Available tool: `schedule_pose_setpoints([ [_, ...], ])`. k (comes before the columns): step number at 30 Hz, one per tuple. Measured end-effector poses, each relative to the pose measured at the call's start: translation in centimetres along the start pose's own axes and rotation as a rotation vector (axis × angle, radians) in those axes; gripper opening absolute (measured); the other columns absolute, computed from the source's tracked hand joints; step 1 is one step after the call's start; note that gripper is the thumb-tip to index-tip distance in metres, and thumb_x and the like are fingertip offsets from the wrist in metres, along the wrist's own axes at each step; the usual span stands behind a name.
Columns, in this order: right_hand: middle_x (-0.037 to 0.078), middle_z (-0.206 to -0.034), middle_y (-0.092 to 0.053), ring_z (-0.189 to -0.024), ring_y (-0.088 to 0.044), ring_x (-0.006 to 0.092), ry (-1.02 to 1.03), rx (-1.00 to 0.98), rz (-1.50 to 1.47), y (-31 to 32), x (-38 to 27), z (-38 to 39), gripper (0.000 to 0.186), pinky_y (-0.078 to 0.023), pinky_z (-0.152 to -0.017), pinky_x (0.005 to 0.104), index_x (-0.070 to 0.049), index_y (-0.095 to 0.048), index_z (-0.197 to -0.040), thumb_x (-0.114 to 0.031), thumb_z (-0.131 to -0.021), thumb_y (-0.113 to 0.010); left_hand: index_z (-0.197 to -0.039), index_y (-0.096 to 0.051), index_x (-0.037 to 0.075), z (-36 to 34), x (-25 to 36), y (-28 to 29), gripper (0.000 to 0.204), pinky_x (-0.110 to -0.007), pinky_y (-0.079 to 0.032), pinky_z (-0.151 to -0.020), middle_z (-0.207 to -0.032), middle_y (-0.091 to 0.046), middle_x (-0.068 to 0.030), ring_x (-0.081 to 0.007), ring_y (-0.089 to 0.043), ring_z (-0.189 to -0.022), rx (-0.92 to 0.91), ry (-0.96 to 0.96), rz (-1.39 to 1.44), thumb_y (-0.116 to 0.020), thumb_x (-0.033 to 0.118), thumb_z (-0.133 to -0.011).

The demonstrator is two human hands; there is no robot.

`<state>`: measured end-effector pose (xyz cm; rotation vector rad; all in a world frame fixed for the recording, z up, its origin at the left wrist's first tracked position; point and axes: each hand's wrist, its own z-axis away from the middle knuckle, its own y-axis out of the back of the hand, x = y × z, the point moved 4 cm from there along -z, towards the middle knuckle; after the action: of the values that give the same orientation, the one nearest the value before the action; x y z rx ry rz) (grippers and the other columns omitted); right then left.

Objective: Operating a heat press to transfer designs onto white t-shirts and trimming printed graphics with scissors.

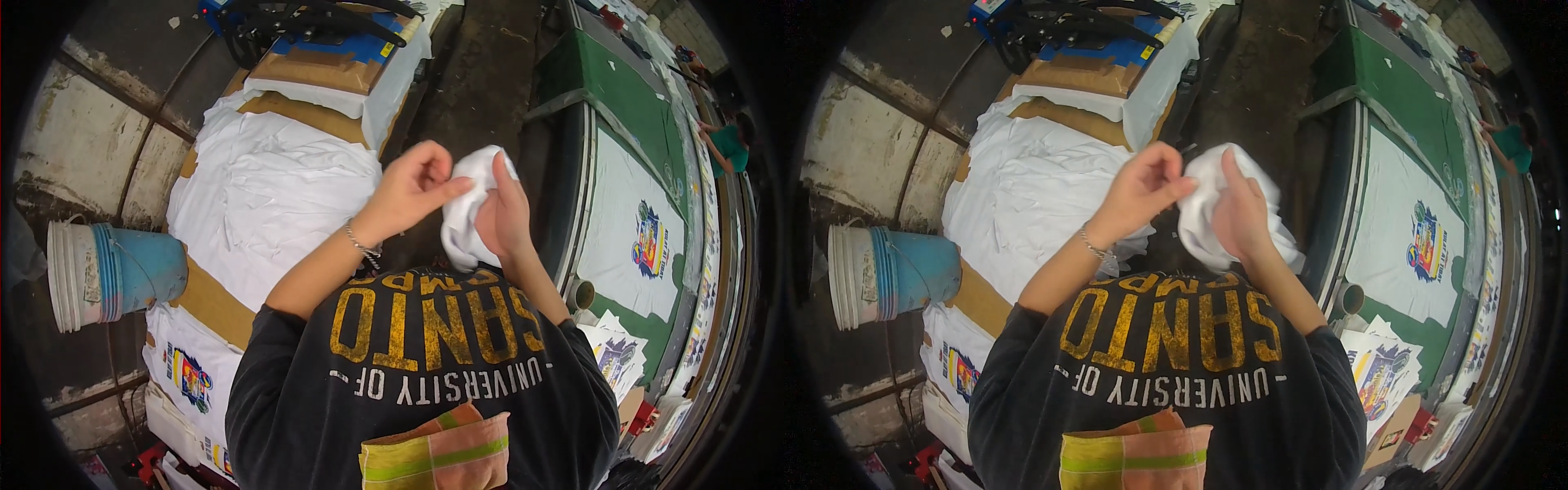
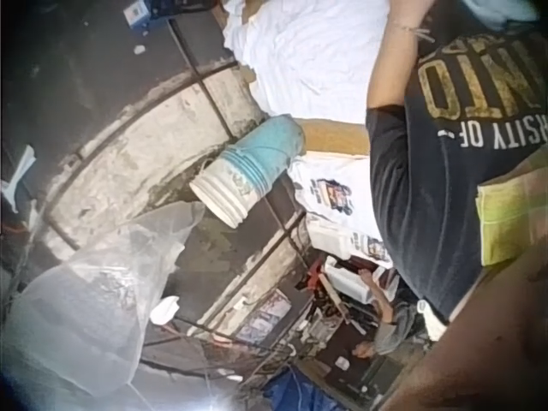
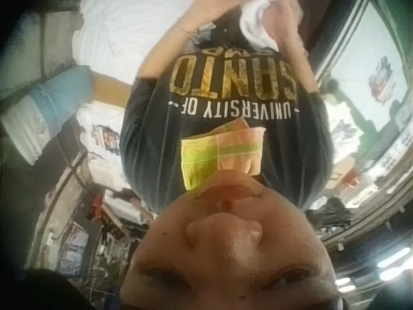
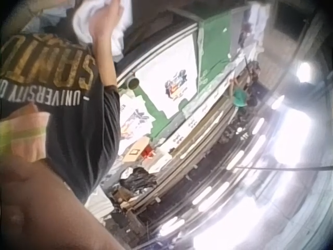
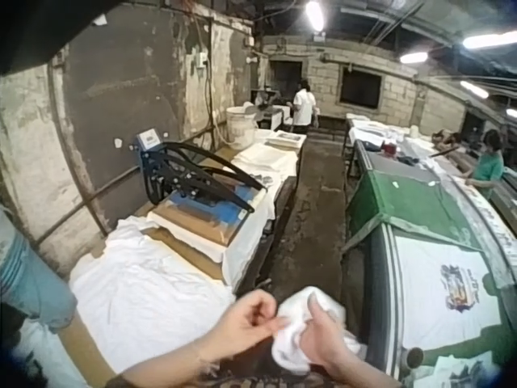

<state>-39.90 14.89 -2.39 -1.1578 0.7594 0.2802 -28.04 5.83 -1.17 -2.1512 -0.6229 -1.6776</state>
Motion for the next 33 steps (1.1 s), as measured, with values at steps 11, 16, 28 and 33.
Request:
schedule_pose_setpoints([
  [11, 0.013, -0.108, -0.061, -0.099, -0.06, 0.0228, -0.079, -0.103, -0.138, -0.8, -1.1, 0.9, 0.027, -0.047, -0.091, 0.0355, 0.002, -0.056, -0.109, -0.021, -0.096, -0.049, -0.093, -0.045, 0.001, -1.4, 0.6, -0.3, 0.01, -0.027, -0.044, -0.075, -0.095, -0.048, -0.01, -0.0175, -0.052, -0.079, 0.36, -0.548, -0.082, -0.039, 0.009, -0.096],
  [16, 0.014, -0.104, -0.063, -0.098, -0.061, 0.0244, 0.036, -0.078, -0.347, 5.6, -4.3, -1.1, 0.028, -0.046, -0.093, 0.0381, 0.002, -0.057, -0.107, -0.02, -0.095, -0.045, -0.096, -0.053, 0.004, -1.3, -3.2, 1.1, 0.017, -0.032, -0.048, -0.068, -0.084, -0.059, -0.011, -0.0225, -0.059, -0.073, 0.087, -0.539, -0.25, -0.047, 0.02, -0.094],
  [28, 0.02, -0.119, -0.054, -0.11, -0.052, 0.0313, 0.821, 0.496, 0.461, 22.2, -25.0, 5.8, 0.036, -0.042, -0.098, 0.0425, 0.007, -0.048, -0.119, -0.018, -0.097, -0.032, -0.125, -0.054, 0.012, 13.0, -13.8, 4.8, 0.04, -0.031, -0.048, -0.075, -0.1, -0.065, -0.0146, -0.0212, -0.063, -0.085, -0.363, 0.393, -0.667, -0.057, 0.028, -0.088],
  [33, 0.012, -0.103, -0.062, -0.096, -0.059, 0.025, 0.44, 0.022, -0.162, 23.3, -19.2, 1.7, 0.027, -0.047, -0.088, 0.0405, -0.001, -0.055, -0.104, -0.023, -0.097, -0.04, -0.123, -0.049, -0.006, 8.7, -4.8, 15.6, 0.046, -0.029, -0.046, -0.083, -0.103, -0.063, -0.0119, -0.0158, -0.058, -0.093, 0.419, 0.456, -0.527, -0.061, 0.021, -0.086],
])
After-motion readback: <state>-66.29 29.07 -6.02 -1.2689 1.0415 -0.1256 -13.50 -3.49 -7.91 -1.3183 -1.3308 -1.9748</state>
